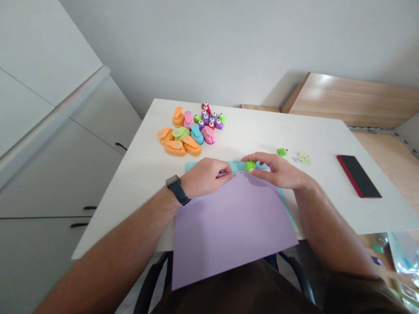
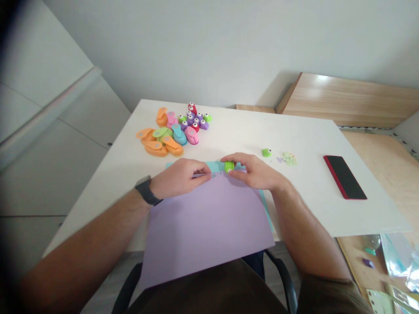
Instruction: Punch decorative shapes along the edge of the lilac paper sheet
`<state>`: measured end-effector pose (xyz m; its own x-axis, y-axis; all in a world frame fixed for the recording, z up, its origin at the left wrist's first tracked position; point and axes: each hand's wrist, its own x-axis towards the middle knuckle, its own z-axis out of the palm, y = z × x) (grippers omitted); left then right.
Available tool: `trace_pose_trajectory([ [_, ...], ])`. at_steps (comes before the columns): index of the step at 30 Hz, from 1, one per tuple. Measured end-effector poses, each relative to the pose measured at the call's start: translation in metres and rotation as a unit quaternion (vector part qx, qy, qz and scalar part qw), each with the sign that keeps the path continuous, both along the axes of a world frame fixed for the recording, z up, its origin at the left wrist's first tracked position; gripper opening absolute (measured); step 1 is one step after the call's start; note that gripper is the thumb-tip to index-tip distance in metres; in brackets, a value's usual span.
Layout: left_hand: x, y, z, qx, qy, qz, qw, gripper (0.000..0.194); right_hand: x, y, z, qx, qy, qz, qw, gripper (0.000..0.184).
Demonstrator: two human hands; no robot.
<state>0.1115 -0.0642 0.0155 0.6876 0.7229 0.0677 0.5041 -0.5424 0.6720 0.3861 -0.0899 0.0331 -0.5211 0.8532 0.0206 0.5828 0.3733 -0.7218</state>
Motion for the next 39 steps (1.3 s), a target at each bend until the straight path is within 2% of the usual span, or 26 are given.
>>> trace_pose_trajectory([
  [22, -0.0001, -0.0005, 0.001, -0.002, -0.003, 0.004, 1.0, 0.018, -0.0002, 0.0004, 0.0022, -0.032, -0.009, -0.008, 0.999, 0.04],
  [29, 0.0002, -0.0009, 0.0012, -0.002, -0.004, 0.003, 1.0, 0.018, -0.0014, 0.0012, -0.0003, -0.006, 0.003, -0.036, 0.999, 0.04],
  [39, -0.0004, -0.0007, 0.0017, 0.0, -0.006, 0.0, 1.0, 0.018, 0.0007, 0.0011, 0.0002, -0.035, 0.001, -0.017, 0.999, 0.039],
])
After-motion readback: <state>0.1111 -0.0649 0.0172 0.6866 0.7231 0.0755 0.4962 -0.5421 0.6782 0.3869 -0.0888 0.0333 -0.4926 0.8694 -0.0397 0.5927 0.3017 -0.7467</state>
